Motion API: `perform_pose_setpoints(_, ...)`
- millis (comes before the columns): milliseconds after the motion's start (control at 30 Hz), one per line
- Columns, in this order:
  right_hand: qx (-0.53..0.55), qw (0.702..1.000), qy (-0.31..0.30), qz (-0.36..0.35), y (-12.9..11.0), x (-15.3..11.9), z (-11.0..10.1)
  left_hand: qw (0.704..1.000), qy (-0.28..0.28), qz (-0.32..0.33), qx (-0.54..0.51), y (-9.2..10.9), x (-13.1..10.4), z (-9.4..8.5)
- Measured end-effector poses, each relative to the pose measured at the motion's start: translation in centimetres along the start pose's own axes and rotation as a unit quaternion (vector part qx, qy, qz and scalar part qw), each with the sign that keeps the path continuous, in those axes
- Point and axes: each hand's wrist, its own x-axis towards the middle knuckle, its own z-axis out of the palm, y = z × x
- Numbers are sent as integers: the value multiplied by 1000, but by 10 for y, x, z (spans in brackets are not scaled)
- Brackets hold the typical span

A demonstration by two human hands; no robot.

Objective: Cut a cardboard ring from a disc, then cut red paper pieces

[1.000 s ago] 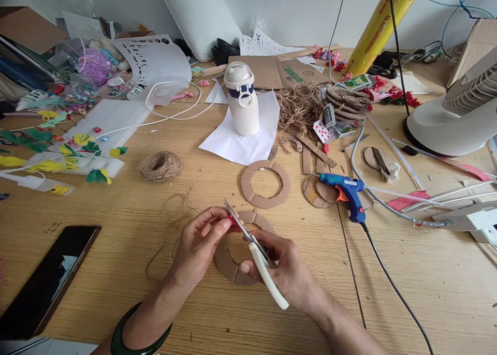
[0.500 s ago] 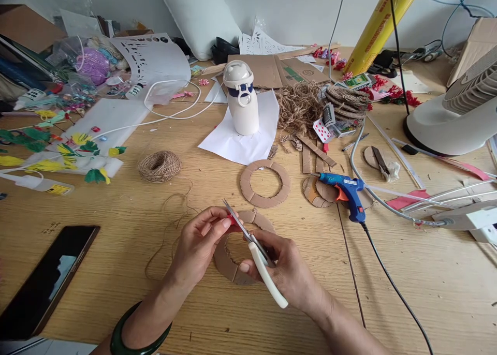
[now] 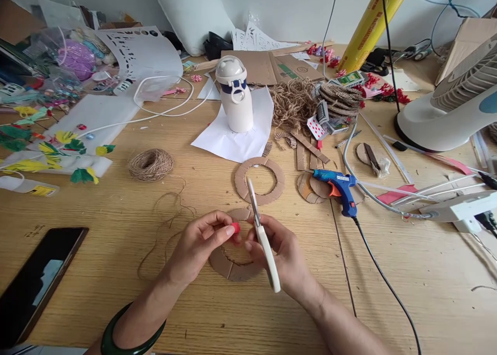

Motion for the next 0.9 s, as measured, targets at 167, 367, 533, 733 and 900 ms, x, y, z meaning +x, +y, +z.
perform_pose_setpoints(167, 48, 999, 10, -22, -4, 0, 1, 996, -83, -36, -2, -2, -2, 2)
perform_pose_setpoints(367, 55, 998, 9, -23, 6, -2, 2, 995, -93, -45, 0, -5, -1, 2)
perform_pose_setpoints(533, 84, 995, 48, -13, 1, -1, 3, 996, -68, -26, 58, 1, -3, 4)
perform_pose_setpoints(733, 108, 992, 65, 2, 1, 0, 4, 996, -78, -41, 18, -6, -2, 8)
perform_pose_setpoints(900, 98, 995, 32, 8, 1, 0, 2, 998, -40, -23, 51, -10, 0, 5)
